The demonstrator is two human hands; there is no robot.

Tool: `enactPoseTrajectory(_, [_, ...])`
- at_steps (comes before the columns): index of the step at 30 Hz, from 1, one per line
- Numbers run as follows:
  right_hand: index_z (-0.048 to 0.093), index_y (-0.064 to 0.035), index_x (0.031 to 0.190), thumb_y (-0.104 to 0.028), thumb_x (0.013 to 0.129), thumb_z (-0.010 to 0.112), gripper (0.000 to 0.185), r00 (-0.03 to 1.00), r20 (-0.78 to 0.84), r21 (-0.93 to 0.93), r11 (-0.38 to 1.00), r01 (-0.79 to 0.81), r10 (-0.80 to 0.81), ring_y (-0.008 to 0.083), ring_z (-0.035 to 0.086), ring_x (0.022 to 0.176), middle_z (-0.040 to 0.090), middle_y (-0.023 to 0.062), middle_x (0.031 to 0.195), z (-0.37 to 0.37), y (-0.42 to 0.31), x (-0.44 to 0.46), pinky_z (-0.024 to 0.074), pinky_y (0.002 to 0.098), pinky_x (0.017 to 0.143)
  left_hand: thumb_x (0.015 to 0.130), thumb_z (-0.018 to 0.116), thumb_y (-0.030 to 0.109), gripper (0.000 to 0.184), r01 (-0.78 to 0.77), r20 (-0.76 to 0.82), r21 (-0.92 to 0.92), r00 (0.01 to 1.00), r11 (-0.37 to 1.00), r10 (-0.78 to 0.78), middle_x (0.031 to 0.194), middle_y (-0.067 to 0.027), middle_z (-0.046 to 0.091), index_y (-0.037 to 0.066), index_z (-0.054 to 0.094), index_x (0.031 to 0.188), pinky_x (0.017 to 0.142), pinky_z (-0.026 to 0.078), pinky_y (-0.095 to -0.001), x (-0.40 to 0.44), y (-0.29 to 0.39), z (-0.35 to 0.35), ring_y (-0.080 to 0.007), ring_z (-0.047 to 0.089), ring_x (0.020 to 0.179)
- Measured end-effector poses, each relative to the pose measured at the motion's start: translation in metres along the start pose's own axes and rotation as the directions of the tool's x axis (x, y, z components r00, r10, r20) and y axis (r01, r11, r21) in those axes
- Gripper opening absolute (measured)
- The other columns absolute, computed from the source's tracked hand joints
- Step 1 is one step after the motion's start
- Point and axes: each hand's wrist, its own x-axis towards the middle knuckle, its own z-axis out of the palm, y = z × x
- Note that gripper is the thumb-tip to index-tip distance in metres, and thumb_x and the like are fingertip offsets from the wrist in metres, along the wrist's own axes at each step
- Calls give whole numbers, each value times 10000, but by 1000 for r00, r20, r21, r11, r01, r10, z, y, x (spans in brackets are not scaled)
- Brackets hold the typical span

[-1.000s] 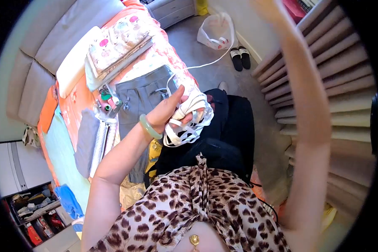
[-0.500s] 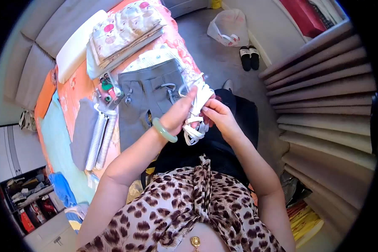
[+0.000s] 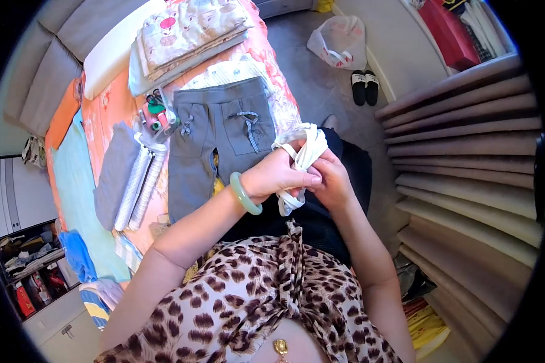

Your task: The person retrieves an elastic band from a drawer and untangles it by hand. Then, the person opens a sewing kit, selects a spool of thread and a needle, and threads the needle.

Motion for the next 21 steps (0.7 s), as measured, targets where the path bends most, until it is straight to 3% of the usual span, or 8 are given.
enactPoseTrajectory(4, [533,-28,1240,-40,887,471,358,987,155,-360,933,14,45,32,473,553,612,20,818,4,-14,-3,350,170,466,739,749,119,363,113,125,13,986,994,-114,849,-28,629,44,589,1056,510,438,-180,-5,-5,-12,-61,550,610])
enactPoseTrajectory(6, [512,-44,1279,-43,892,473,389,961,241,-661,748,63,133,33,531,623,630,23,877,13,-25,-3,401,164,515,743,745,121,313,144,185,15,972,990,-144,857,-30,628,31,617,1014,523,439,-178,-8,-2,-12,-63,554,635])
enactPoseTrajectory(10, [511,-30,1277,23,860,491,420,950,301,-760,623,185,84,85,606,779,641,26,910,35,-36,-11,487,221,681,741,731,97,379,204,264,-54,947,977,-183,905,-49,636,15,599,1087,535,436,-176,-5,-4,-19,-63,563,672])
enactPoseTrajectory(11, [509,-14,1269,55,839,499,436,961,214,-781,621,62,173,74,596,790,640,25,903,45,-45,-16,486,227,681,733,726,71,396,201,258,-73,950,977,-176,904,-58,638,8,590,1100,536,440,-172,-6,-1,-18,-62,564,663])
enactPoseTrajectory(14, [568,-35,1179,-5,836,537,345,966,223,-870,474,138,129,147,650,753,672,79,874,43,-46,-20,504,276,655,723,727,48,403,215,213,-100,958,971,-190,887,-60,642,-1,584,1097,519,437,-167,-11,4,-14,-63,568,624])
enactPoseTrajectory(17, [618,-65,1059,-79,822,581,241,936,305,-938,114,327,-176,276,662,719,668,148,841,21,-21,-8,510,345,632,714,729,26,348,190,186,-162,970,968,-159,859,-62,648,-3,584,1030,494,432,-160,-11,3,-16,-68,577,577])
enactPoseTrajectory(20, [639,-68,939,-136,808,606,151,869,365,-917,33,398,-334,366,623,704,637,175,784,20,-15,-5,503,404,620,732,706,7,419,212,196,-136,963,968,-183,850,-68,612,23,516,1105,535,460,-183,-11,8,-18,-93,586,637])
enactPoseTrajectory(21, [641,-40,900,-110,809,596,123,899,306,-940,48,336,-312,322,635,641,627,160,703,19,-15,-6,496,380,580,736,708,12,415,211,196,-111,963,971,-187,861,-66,612,26,518,1104,560,468,-189,-14,11,-17,-95,592,664])
